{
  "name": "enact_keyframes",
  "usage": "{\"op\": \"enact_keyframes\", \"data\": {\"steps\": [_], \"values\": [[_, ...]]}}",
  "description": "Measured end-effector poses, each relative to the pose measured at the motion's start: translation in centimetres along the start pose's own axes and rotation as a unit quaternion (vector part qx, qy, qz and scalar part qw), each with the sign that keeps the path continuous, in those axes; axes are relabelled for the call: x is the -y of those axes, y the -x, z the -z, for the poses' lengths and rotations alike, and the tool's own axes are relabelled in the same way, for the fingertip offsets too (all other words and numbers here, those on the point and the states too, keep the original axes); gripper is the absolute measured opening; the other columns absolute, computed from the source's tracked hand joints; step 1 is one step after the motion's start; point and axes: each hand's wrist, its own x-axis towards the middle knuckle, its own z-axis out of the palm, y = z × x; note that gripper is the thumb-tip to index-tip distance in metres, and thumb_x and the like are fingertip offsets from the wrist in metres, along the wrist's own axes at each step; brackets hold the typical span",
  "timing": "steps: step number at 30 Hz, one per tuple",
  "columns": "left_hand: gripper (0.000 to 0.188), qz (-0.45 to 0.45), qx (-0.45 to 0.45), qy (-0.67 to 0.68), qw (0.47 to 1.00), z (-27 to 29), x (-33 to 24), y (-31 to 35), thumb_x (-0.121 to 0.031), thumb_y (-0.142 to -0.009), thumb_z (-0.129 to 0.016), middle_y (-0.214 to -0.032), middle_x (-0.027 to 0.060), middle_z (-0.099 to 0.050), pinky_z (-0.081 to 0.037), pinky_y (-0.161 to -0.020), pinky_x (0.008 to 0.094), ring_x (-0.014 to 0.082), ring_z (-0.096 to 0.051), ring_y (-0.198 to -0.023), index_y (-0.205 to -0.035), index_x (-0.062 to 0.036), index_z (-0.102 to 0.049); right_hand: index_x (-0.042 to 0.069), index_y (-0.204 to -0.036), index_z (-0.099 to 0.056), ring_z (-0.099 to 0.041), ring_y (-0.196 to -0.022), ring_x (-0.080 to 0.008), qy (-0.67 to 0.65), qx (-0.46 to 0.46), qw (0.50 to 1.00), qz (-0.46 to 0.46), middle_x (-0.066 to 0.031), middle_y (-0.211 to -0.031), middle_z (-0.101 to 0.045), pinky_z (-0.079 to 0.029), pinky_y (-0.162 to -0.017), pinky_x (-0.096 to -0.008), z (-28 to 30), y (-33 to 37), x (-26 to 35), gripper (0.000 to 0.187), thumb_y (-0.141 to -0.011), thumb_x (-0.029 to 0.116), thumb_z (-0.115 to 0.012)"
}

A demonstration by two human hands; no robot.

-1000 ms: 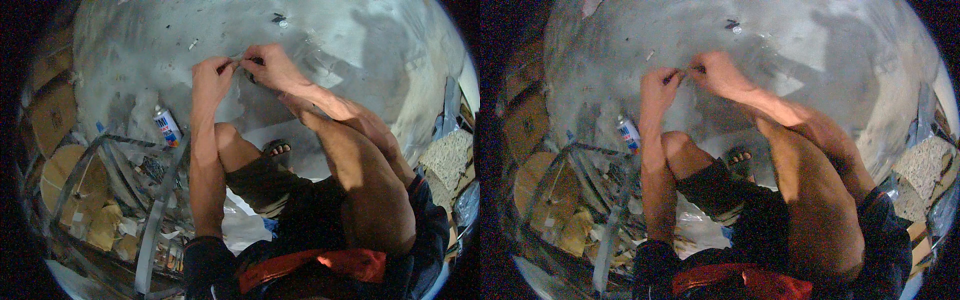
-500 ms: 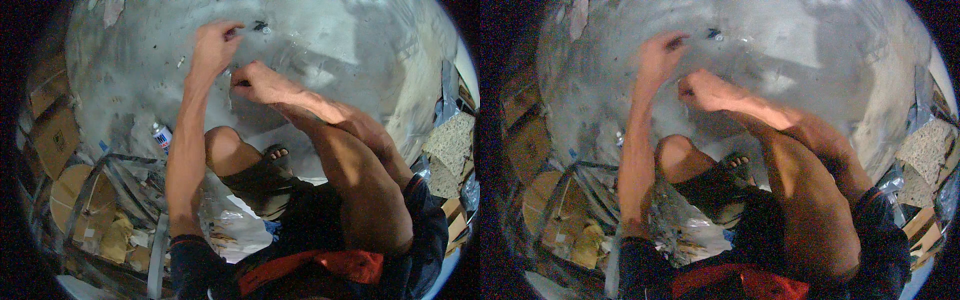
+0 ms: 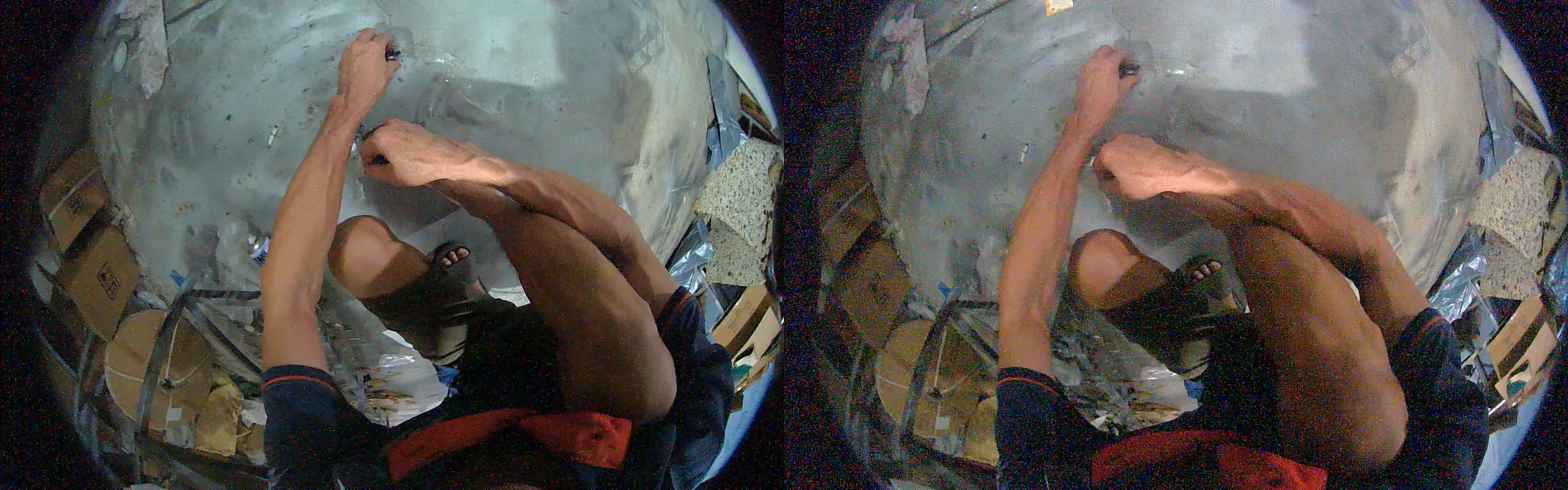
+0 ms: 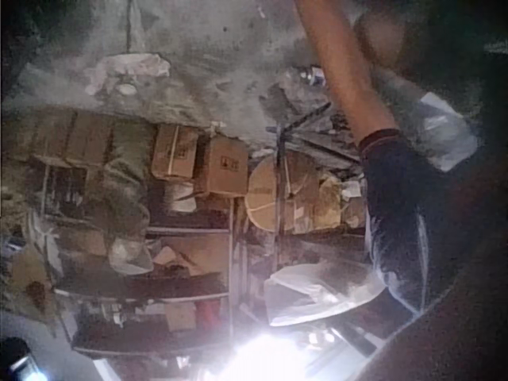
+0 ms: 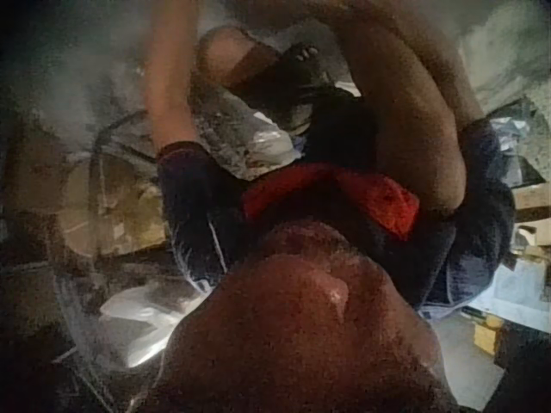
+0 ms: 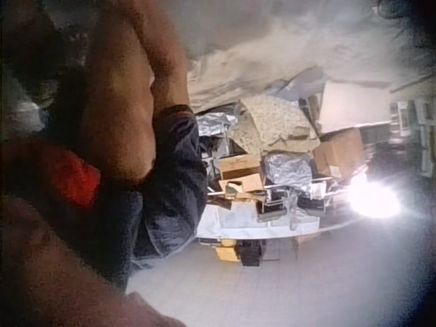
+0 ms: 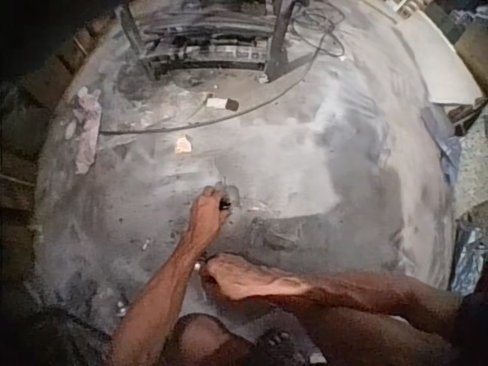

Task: The person unwraps small metal parts from bubble wrap, then sits on the floor to manipulate and assemble them by hand. They later stand, place parts into a plastic bag, and retrieve additional items from a blue parts bin before returning to the floor to continue handling the components.

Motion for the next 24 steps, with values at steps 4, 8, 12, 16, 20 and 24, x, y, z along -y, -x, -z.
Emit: {"op": "enact_keyframes", "data": {"steps": [4, 8, 12, 16, 20, 24], "values": [[0.026, 0.004, -0.027, -0.004, 1.000, -0.6, 0.1, 0.1, -0.012, -0.073, -0.077, -0.098, 0.0172, -0.065, -0.053, -0.083, 0.0463, 0.0380, -0.065, -0.094, -0.097, -0.0044, -0.069, 0.000, -0.090, -0.071, -0.067, -0.088, -0.0440, -0.011, 0.000, 1.000, 0.007, -0.0251, -0.089, -0.068, -0.053, -0.077, -0.0530, -0.3, -0.2, -0.1, 0.018, -0.077, 0.009, -0.063], [0.022, 0.023, -0.017, -0.005, 1.000, -1.3, 0.1, 0.1, -0.009, -0.074, -0.072, -0.099, 0.0186, -0.066, -0.053, -0.083, 0.0474, 0.0396, -0.065, -0.093, -0.095, -0.0052, -0.070, -0.001, -0.090, -0.070, -0.068, -0.085, -0.0432, -0.035, -0.006, 0.999, 0.002, -0.0245, -0.087, -0.069, -0.053, -0.075, -0.0510, -0.5, -0.3, -0.4, 0.018, -0.077, 0.010, -0.064], [0.022, 0.020, -0.013, -0.007, 1.000, -1.6, -0.2, 0.3, -0.009, -0.075, -0.071, -0.099, 0.0190, -0.067, -0.053, -0.082, 0.0485, 0.0408, -0.065, -0.092, -0.096, -0.0046, -0.070, -0.002, -0.090, -0.070, -0.068, -0.084, -0.0407, -0.046, -0.012, 0.999, -0.011, -0.0226, -0.086, -0.069, -0.052, -0.074, -0.0483, -0.5, -0.3, -0.4, 0.017, -0.079, 0.010, -0.066], [0.023, 0.063, -0.002, -0.027, 0.998, -1.4, -1.0, 0.5, -0.009, -0.075, -0.070, -0.099, 0.0194, -0.067, -0.054, -0.081, 0.0501, 0.0411, -0.065, -0.094, -0.097, -0.0042, -0.069, -0.002, -0.090, -0.070, -0.068, -0.084, -0.0405, -0.045, -0.013, 0.999, -0.012, -0.0224, -0.087, -0.070, -0.052, -0.075, -0.0481, -0.3, -0.1, -0.2, 0.017, -0.080, 0.010, -0.065], [0.025, 0.048, -0.002, -0.080, 0.996, -0.9, -1.7, 0.8, -0.008, -0.073, -0.067, -0.097, 0.0215, -0.068, -0.056, -0.078, 0.0489, 0.0402, -0.066, -0.095, -0.097, 0.0001, -0.068, -0.003, -0.090, -0.069, -0.068, -0.084, -0.0448, -0.037, -0.006, 0.999, -0.028, -0.0260, -0.087, -0.068, -0.052, -0.071, -0.0530, -0.5, 0.4, -0.3, 0.019, -0.077, 0.008, -0.060], [0.028, 0.028, 0.002, -0.098, 0.995, -0.5, -1.2, 1.4, -0.009, -0.073, -0.068, -0.100, 0.0204, -0.067, -0.055, -0.079, 0.0490, 0.0403, -0.065, -0.095, -0.099, -0.0012, -0.068, -0.002, -0.089, -0.069, -0.068, -0.083, -0.0447, -0.023, 0.000, 0.999, -0.029, -0.0261, -0.086, -0.068, -0.052, -0.071, -0.0535, -0.9, 0.2, -0.9, 0.017, -0.078, 0.008, -0.060]]}}
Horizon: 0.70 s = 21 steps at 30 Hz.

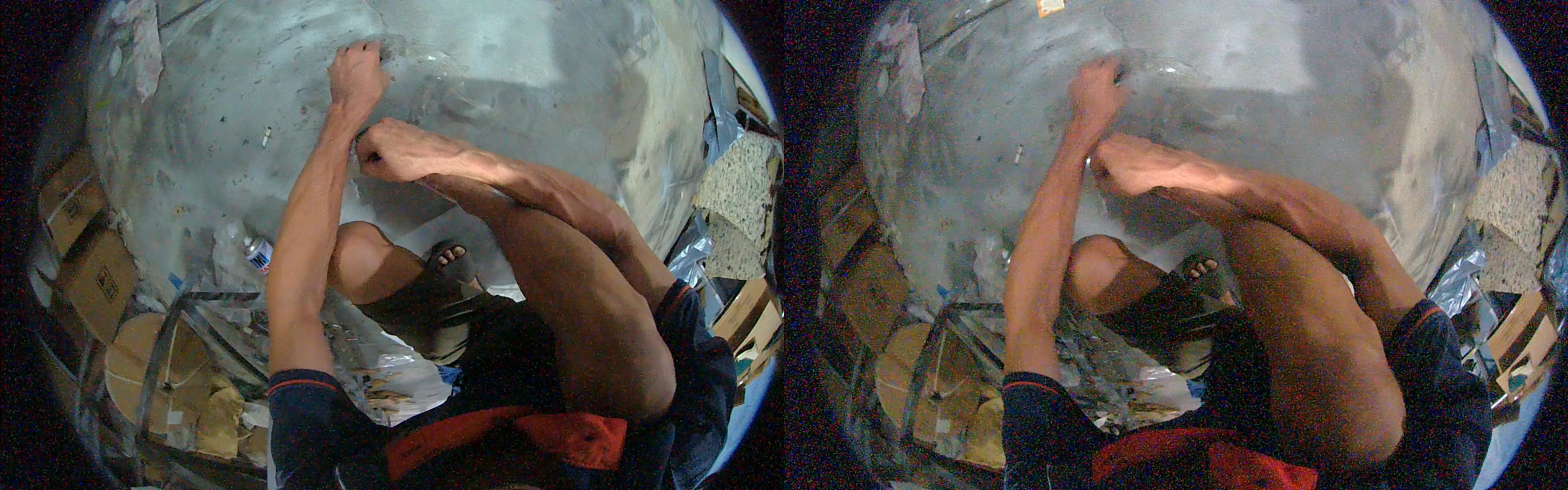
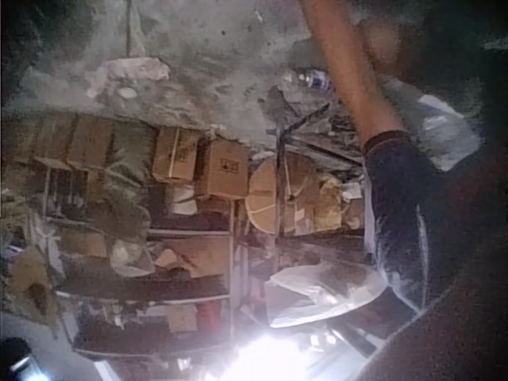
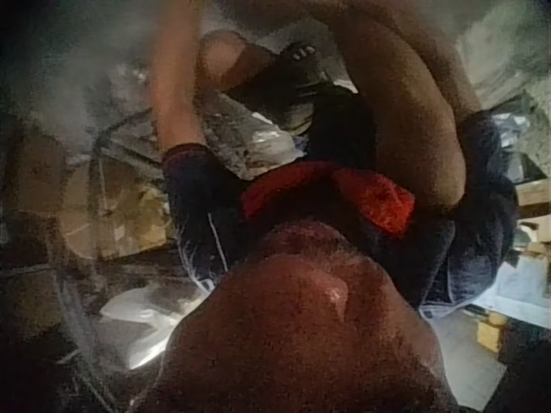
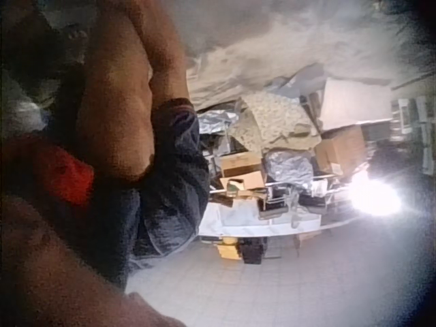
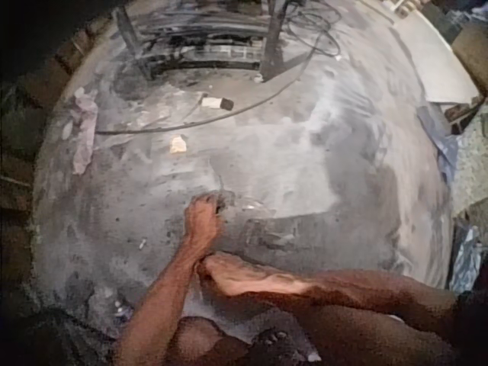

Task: The person unwraps small metal parts from bubble wrap, then sits on the floor to manipulate and assemble them by hand. They later stand, place parts into a plastic bag, and retrieve additional items from a blue parts bin before returning to the floor to continue handling the components.

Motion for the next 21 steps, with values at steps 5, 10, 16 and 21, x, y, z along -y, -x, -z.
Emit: {"op": "enact_keyframes", "data": {"steps": [5, 10, 16, 21], "values": [[0.027, -0.012, -0.026, 0.029, 0.999, -0.5, 1.3, 0.9, -0.008, -0.072, -0.071, -0.100, 0.0190, -0.064, -0.053, -0.081, 0.0502, 0.0409, -0.064, -0.094, -0.098, -0.0023, -0.065, -0.002, -0.089, -0.069, -0.068, -0.083, -0.0445, -0.001, -0.004, 1.000, 0.004, -0.0263, -0.087, -0.068, -0.052, -0.071, -0.0540, -0.5, -0.6, -0.7, 0.017, -0.079, 0.009, -0.061], [0.024, -0.028, -0.054, 0.056, 0.997, -0.9, 1.7, 1.4, -0.003, -0.072, -0.068, -0.099, 0.0192, -0.062, -0.052, -0.081, 0.0500, 0.0409, -0.062, -0.094, -0.095, -0.0012, -0.063, -0.002, -0.090, -0.069, -0.068, -0.083, -0.0433, -0.007, -0.023, 1.000, -0.019, -0.0263, -0.087, -0.068, -0.052, -0.071, -0.0536, -0.9, -1.0, -0.6, 0.017, -0.080, 0.011, -0.063], [0.021, -0.028, -0.089, 0.075, 0.993, -1.4, 1.7, 1.7, -0.002, -0.071, -0.067, -0.096, 0.0176, -0.063, -0.051, -0.079, 0.0512, 0.0419, -0.061, -0.089, -0.091, -0.0018, -0.062, 0.000, -0.092, -0.070, -0.069, -0.084, -0.0425, -0.022, -0.021, 0.999, -0.011, -0.0255, -0.086, -0.069, -0.053, -0.072, -0.0530, -0.7, -1.0, -0.5, 0.018, -0.079, 0.011, -0.065], [0.017, 0.038, -0.058, 0.134, 0.989, -0.1, 2.2, 1.3, 0.000, -0.072, -0.067, -0.092, 0.0158, -0.066, -0.053, -0.076, 0.0454, 0.0367, -0.065, -0.084, -0.088, -0.0012, -0.065, 0.001, -0.088, -0.071, -0.068, -0.078, -0.0390, 0.006, -0.033, 0.997, -0.064, -0.0224, -0.083, -0.069, -0.053, -0.071, -0.0466, -1.0, -1.3, -0.6, 0.015, -0.078, 0.012, -0.067]]}}
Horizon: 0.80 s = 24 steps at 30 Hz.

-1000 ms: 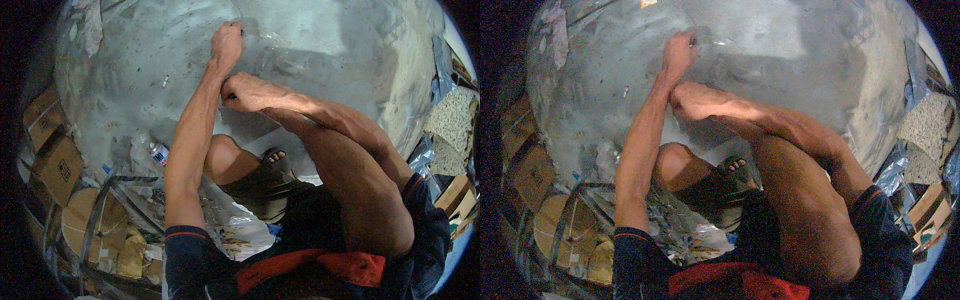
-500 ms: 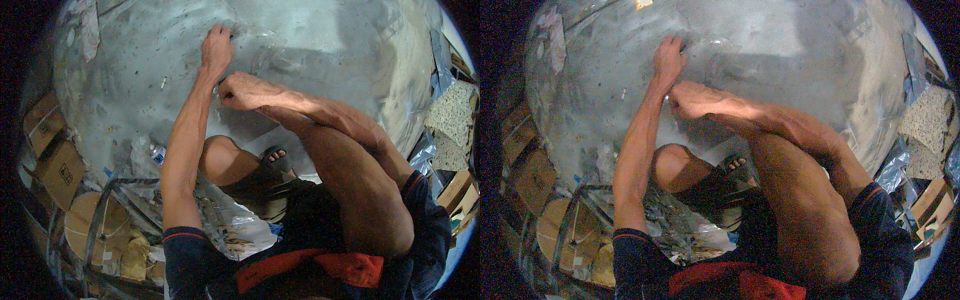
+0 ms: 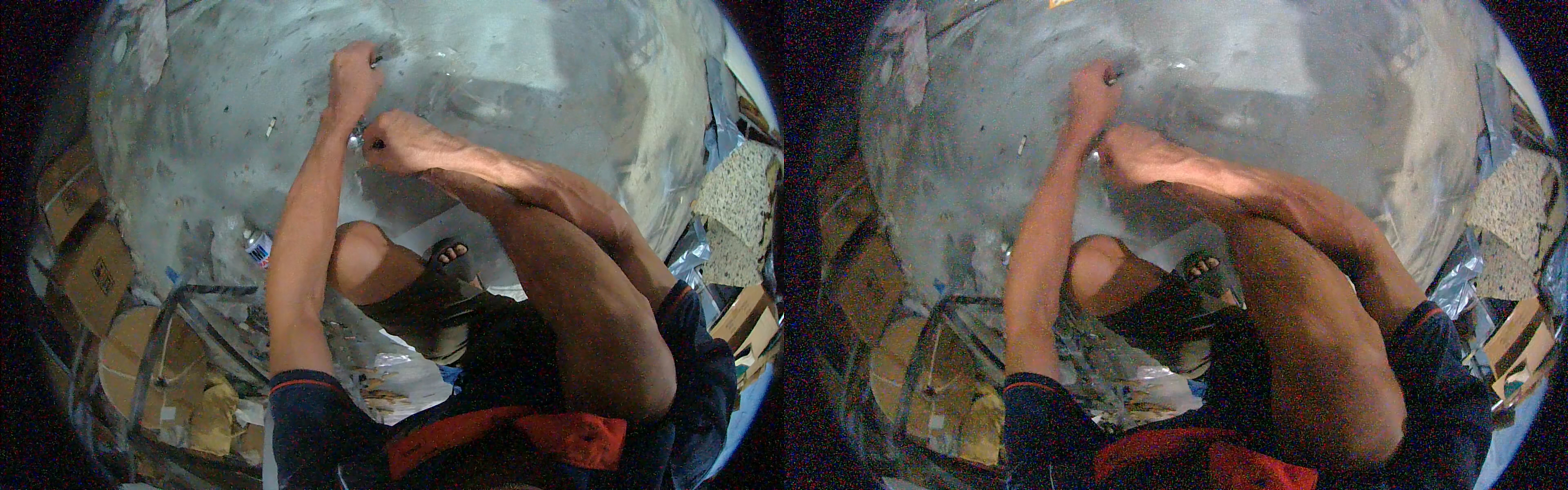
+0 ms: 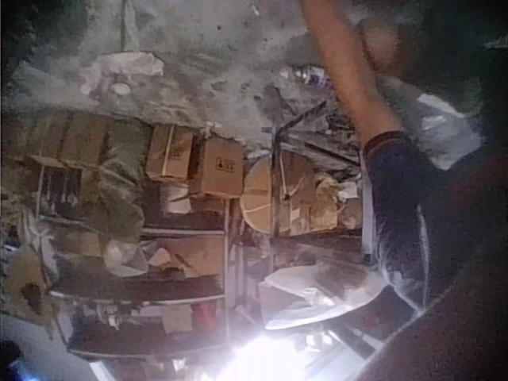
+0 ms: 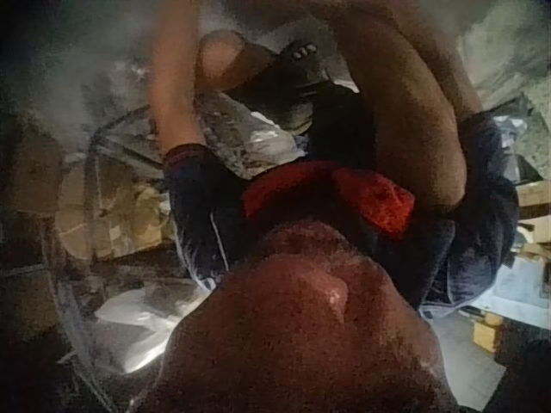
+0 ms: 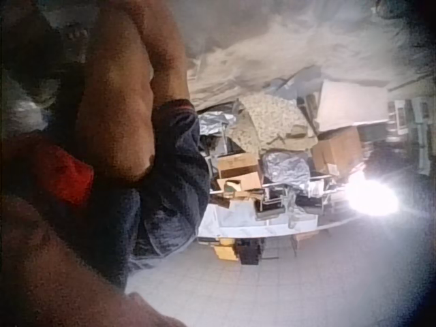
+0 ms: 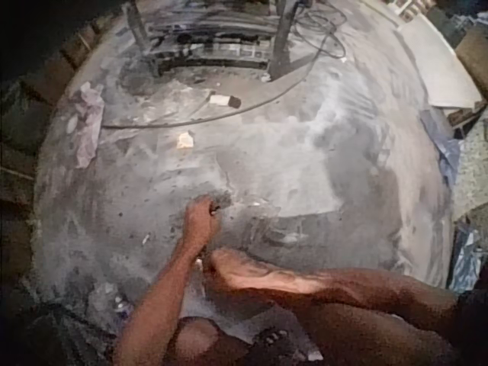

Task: The person unwraps small metal parts from bubble wrap, then sits on the floor to manipulate and assemble them by hand. They later stand, place parts into a plastic bag, and retrieve additional items from a blue parts bin before returning to the floor to continue handling the components.

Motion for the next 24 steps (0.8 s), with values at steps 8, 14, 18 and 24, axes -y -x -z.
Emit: {"op": "enact_keyframes", "data": {"steps": [8, 14, 18, 24], "values": [[0.012, 0.302, 0.008, 0.571, 0.764, 10.1, 1.0, 4.8, 0.006, -0.080, -0.069, -0.100, 0.0128, -0.069, -0.060, -0.074, 0.0366, 0.0221, -0.070, -0.085, -0.089, -0.0008, -0.064, 0.000, -0.094, -0.073, -0.068, -0.074, -0.0244, -0.127, -0.063, 0.987, -0.076, -0.0160, -0.082, -0.071, -0.053, -0.070, -0.0379, 0.6, 0.0, 0.4, 0.023, -0.082, 0.019, -0.068], [0.013, 0.308, 0.023, 0.648, 0.696, 10.0, 0.1, 13.4, 0.007, -0.083, -0.067, -0.100, 0.0129, -0.069, -0.062, -0.079, 0.0393, 0.0239, -0.070, -0.088, -0.092, -0.0011, -0.062, -0.002, -0.098, -0.072, -0.060, -0.067, -0.0137, -0.231, -0.053, 0.965, -0.116, -0.0070, -0.075, -0.066, -0.048, -0.062, -0.0308, 1.0, 0.0, 1.6, 0.028, -0.089, 0.024, -0.068], [0.012, 0.316, -0.024, 0.654, 0.687, 8.4, 0.0, 15.9, 0.008, -0.084, -0.066, -0.100, 0.0140, -0.068, -0.062, -0.079, 0.0391, 0.0235, -0.070, -0.087, -0.093, 0.0006, -0.062, 0.001, -0.093, -0.073, -0.054, -0.060, -0.0102, -0.309, -0.032, 0.942, -0.125, -0.0019, -0.068, -0.060, -0.041, -0.054, -0.0285, 0.5, 0.1, 2.1, 0.025, -0.089, 0.025, -0.069], [0.013, 0.329, -0.078, 0.556, 0.759, 9.2, -0.6, 16.0, 0.010, -0.082, -0.067, -0.102, 0.0147, -0.069, -0.061, -0.080, 0.0358, 0.0205, -0.069, -0.088, -0.093, 0.0035, -0.063, 0.005, -0.085, -0.074, -0.051, -0.056, -0.0107, -0.305, -0.037, 0.943, -0.129, -0.0004, -0.061, -0.057, -0.040, -0.049, -0.0317, 0.1, -0.1, 3.2, 0.024, -0.088, 0.028, -0.068]]}}
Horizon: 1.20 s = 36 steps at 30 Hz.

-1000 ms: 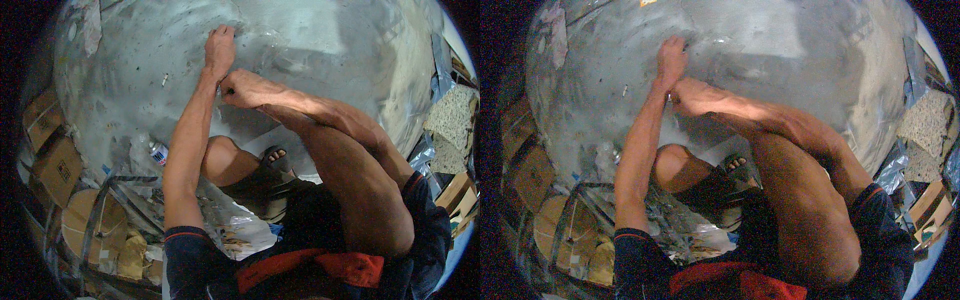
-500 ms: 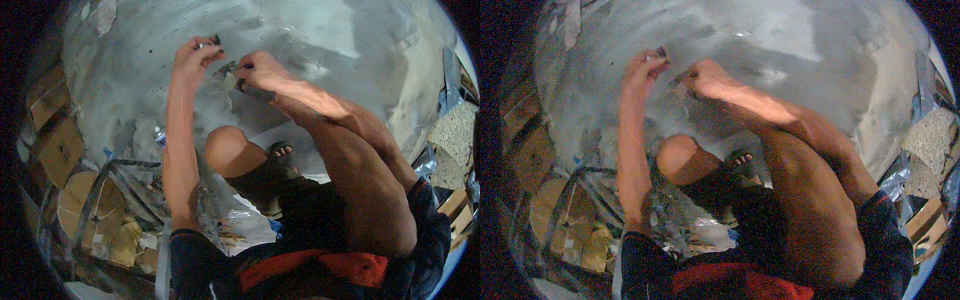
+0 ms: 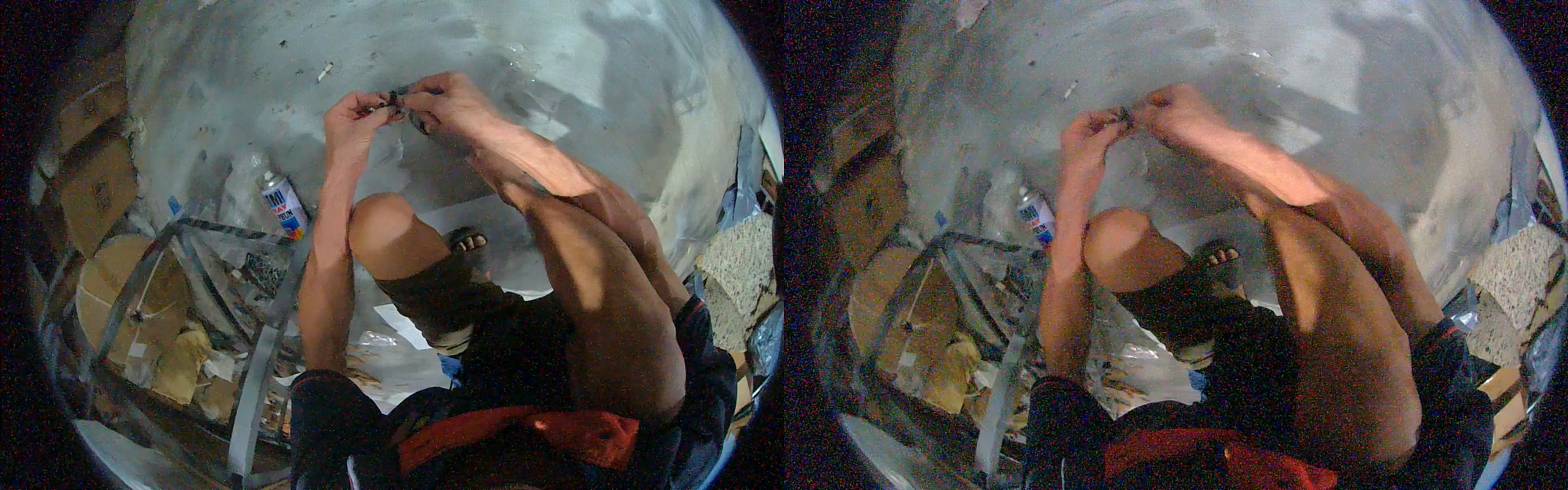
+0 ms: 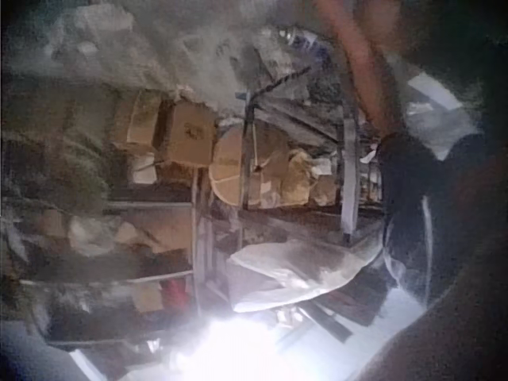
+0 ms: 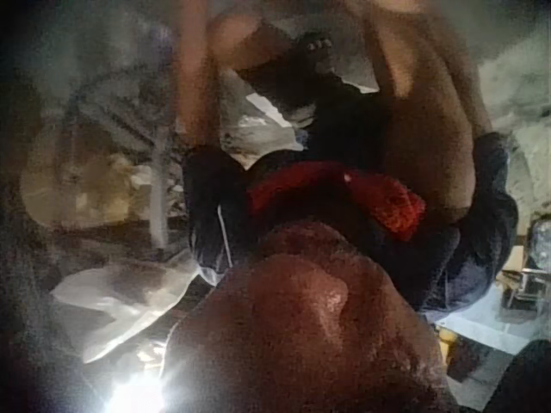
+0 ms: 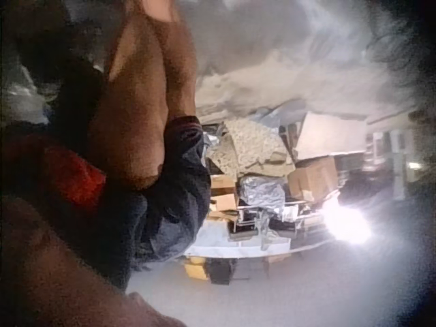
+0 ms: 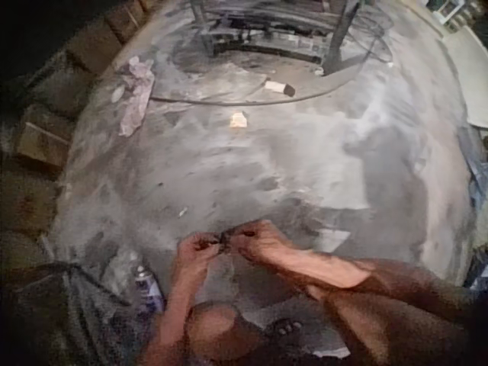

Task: The person unwraps small metal parts from bubble wrap, then sits on the floor to manipulate and assemble them by hand. They later stand, place parts into a plastic bag, and retrieve additional items from a blue parts bin before returning to the floor to continue handling the components.

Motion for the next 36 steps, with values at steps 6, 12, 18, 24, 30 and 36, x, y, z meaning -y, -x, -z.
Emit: {"op": "enact_keyframes", "data": {"steps": [6, 12, 18, 24, 30, 36], "values": [[0.015, -0.101, 0.003, -0.175, 0.979, -1.0, -0.9, 0.7, 0.011, -0.080, -0.070, -0.094, 0.0081, -0.071, -0.055, -0.073, 0.0263, 0.0133, -0.067, -0.081, -0.093, 0.0034, -0.067, 0.005, -0.090, -0.074, -0.050, -0.056, -0.0084, -0.011, 0.019, 1.000, -0.005, 0.0011, -0.064, -0.058, -0.038, -0.049, -0.0276, -0.1, -0.3, -0.2, 0.022, -0.089, 0.025, -0.067], [0.021, -0.084, 0.017, -0.336, 0.938, -1.1, -1.5, 0.7, 0.002, -0.082, -0.073, -0.096, 0.0080, -0.074, -0.055, -0.079, 0.0287, 0.0145, -0.068, -0.086, -0.103, 0.0001, -0.071, 0.003, -0.093, -0.072, -0.049, -0.059, -0.0050, -0.026, 0.028, 0.999, 0.004, 0.0027, -0.067, -0.057, -0.036, -0.050, -0.0224, -0.1, 0.0, 0.1, 0.018, -0.090, 0.021, -0.067], [0.022, -0.126, 0.016, -0.217, 0.968, -1.7, -0.5, 0.3, 0.007, -0.080, -0.071, -0.090, 0.0052, -0.074, -0.055, -0.072, 0.0262, 0.0102, -0.067, -0.080, -0.101, 0.0002, -0.072, 0.004, -0.094, -0.072, -0.050, -0.060, -0.0053, -0.016, 0.028, 0.999, -0.011, 0.0027, -0.068, -0.058, -0.037, -0.052, -0.0231, 0.0, 0.4, 0.5, 0.019, -0.091, 0.021, -0.065], [0.019, -0.068, -0.005, -0.158, 0.985, -1.7, -0.4, 0.2, 0.009, -0.082, -0.069, -0.089, 0.0071, -0.074, -0.056, -0.072, 0.0253, 0.0126, -0.070, -0.080, -0.100, 0.0027, -0.071, 0.004, -0.095, -0.072, -0.049, -0.059, -0.0050, -0.024, 0.022, 0.999, 0.005, 0.0033, -0.067, -0.058, -0.036, -0.051, -0.0227, 0.5, 0.0, 0.2, 0.020, -0.091, 0.023, -0.066], [0.014, -0.108, -0.029, -0.174, 0.978, -2.1, -0.7, 0.2, 0.010, -0.082, -0.068, -0.082, 0.0058, -0.073, -0.055, -0.068, 0.0250, 0.0124, -0.069, -0.075, -0.094, 0.0030, -0.071, 0.004, -0.097, -0.072, -0.049, -0.058, -0.0046, -0.021, 0.019, 1.000, -0.006, 0.0032, -0.067, -0.058, -0.035, -0.050, -0.0221, 0.7, 0.0, 0.2, 0.021, -0.091, 0.023, -0.066], [0.015, -0.195, -0.024, -0.350, 0.916, -2.1, -1.5, 0.5, 0.005, -0.081, -0.067, -0.077, 0.0114, -0.071, -0.053, -0.065, 0.0287, 0.0139, -0.068, -0.069, -0.095, 0.0003, -0.071, 0.003, -0.100, -0.071, -0.050, -0.058, -0.0047, -0.031, 0.009, 0.999, -0.009, 0.0028, -0.067, -0.059, -0.037, -0.051, -0.0215, 0.5, -0.2, 0.1, 0.021, -0.092, 0.023, -0.066]]}}
